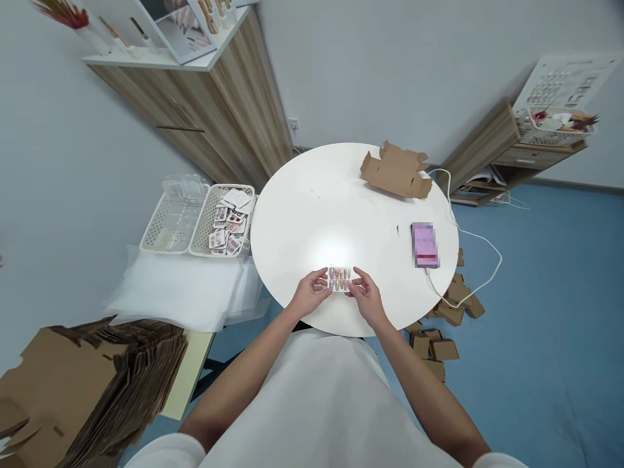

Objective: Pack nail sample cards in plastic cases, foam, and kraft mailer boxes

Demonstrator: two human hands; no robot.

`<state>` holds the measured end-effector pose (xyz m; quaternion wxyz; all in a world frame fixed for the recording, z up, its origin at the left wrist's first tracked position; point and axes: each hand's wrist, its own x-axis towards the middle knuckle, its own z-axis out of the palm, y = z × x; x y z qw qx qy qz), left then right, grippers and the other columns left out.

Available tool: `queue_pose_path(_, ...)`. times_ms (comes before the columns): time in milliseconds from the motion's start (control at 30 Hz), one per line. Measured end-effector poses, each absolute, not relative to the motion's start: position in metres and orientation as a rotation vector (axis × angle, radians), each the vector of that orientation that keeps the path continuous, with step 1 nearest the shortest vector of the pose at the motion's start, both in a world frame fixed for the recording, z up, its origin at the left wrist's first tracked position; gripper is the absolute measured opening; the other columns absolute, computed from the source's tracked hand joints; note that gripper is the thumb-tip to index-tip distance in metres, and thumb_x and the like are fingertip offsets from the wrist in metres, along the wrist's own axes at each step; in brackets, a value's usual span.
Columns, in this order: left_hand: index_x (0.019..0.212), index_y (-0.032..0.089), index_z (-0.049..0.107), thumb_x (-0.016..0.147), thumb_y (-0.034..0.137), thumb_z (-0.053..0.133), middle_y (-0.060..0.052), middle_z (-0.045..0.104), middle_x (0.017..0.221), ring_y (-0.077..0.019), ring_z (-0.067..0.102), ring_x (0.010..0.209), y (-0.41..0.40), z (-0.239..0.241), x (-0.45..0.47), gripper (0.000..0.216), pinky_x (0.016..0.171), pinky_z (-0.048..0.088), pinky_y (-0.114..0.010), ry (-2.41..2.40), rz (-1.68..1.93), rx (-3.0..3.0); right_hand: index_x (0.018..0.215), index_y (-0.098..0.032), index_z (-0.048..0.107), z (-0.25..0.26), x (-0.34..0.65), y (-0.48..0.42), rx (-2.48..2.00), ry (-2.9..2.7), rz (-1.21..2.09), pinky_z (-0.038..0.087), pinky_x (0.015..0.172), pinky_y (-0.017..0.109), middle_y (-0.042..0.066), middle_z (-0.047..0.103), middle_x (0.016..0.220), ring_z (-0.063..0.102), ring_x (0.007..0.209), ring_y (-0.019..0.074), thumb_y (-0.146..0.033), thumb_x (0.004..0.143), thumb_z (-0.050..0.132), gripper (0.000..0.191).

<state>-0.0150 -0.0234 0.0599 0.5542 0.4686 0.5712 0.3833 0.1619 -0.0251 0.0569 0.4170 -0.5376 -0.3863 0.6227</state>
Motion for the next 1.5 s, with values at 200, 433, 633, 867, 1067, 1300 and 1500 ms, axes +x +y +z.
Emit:
queue_pose_path(200, 0.12, 0.026, 0.046, 0.067, 0.021, 0.061, -0.005, 0.054, 0.095, -0.0148, 0.052, 0.083, -0.019, 0.055, -0.054, 0.055, 0.074, 0.045, -0.031, 1.39, 0.84, 1.404, 0.122, -0.025, 0.043, 0.047, 0.142, -0.005, -1.308, -1.251, 1.641, 0.05, 0.068, 0.032, 0.001, 0.051, 0.088, 0.055, 0.065, 0.0099, -0.029, 0.068, 0.059, 0.056)
queue_pose_path(433, 0.123, 0.026, 0.043, 0.067, 0.015, 0.055, -0.003, 0.051, 0.091, -0.012, 0.05, 0.075, -0.001, 0.038, -0.119, 0.058, 0.068, 0.045, -0.027, 1.492, 0.793, 1.415, 0.121, -0.026, 0.041, 0.034, 0.078, 0.024, -1.371, -1.649, 1.461, 0.047, 0.071, 0.033, 0.001, 0.056, 0.09, 0.055, 0.072, 0.0116, -0.019, 0.068, 0.055, 0.055)
queue_pose_path(633, 0.123, 0.022, 0.043, 0.065, 0.011, 0.052, -0.003, 0.05, 0.088, -0.0107, 0.048, 0.067, 0.024, 0.012, -0.177, 0.059, 0.067, 0.044, -0.026, 1.569, 0.726, 1.399, 0.118, -0.022, 0.043, 0.007, 0.01, 0.05, -1.418, -1.672, 1.434, 0.046, 0.064, 0.029, 0.002, 0.052, 0.089, 0.05, 0.064, 0.0097, -0.018, 0.065, 0.056, 0.054)
queue_pose_path(867, 0.122, 0.016, 0.042, 0.061, 0.007, 0.048, -0.005, 0.047, 0.09, -0.0132, 0.05, 0.066, 0.048, -0.008, -0.21, 0.062, 0.07, 0.042, -0.029, 1.634, 0.499, 1.463, 0.117, -0.021, 0.043, -0.022, -0.04, 0.068, -1.617, -1.665, 1.429, 0.046, 0.066, 0.029, 0.0, 0.051, 0.086, 0.046, 0.058, 0.0082, -0.012, 0.063, 0.052, 0.055)
queue_pose_path(1067, 0.131, 0.013, 0.028, 0.062, 0.01, 0.049, -0.012, 0.043, 0.106, -0.0231, 0.05, 0.093, 0.051, -0.008, -0.209, 0.072, 0.075, 0.04, -0.03, 1.706, 0.319, 1.531, 0.116, -0.019, 0.045, -0.023, -0.057, 0.067, -1.757, -1.804, 1.191, 0.044, 0.073, 0.033, 0.003, 0.052, 0.09, 0.05, 0.073, 0.0138, -0.007, 0.063, 0.047, 0.055)
queue_pose_path(1300, 0.134, 0.015, 0.022, 0.066, 0.011, 0.048, -0.012, 0.04, 0.115, -0.02, 0.049, 0.097, 0.041, -0.009, -0.209, 0.073, 0.077, 0.043, -0.029, 1.649, 0.429, 1.378, 0.119, -0.02, 0.043, -0.013, -0.055, 0.054, -1.809, -1.474, 1.381, 0.047, 0.073, 0.032, 0.006, 0.053, 0.1, 0.053, 0.078, 0.0143, -0.015, 0.063, 0.053, 0.056)
queue_pose_path(1500, 0.13, 0.016, 0.03, 0.064, 0.008, 0.048, -0.012, 0.041, 0.122, -0.0204, 0.046, 0.106, 0.04, -0.016, -0.205, 0.069, 0.085, 0.043, -0.031, 1.627, 0.629, 1.19, 0.117, -0.021, 0.043, -0.008, -0.066, 0.049, -1.74, -1.129, 1.535, 0.045, 0.083, 0.031, 0.007, 0.053, 0.112, 0.053, 0.098, 0.0158, -0.012, 0.062, 0.051, 0.057)
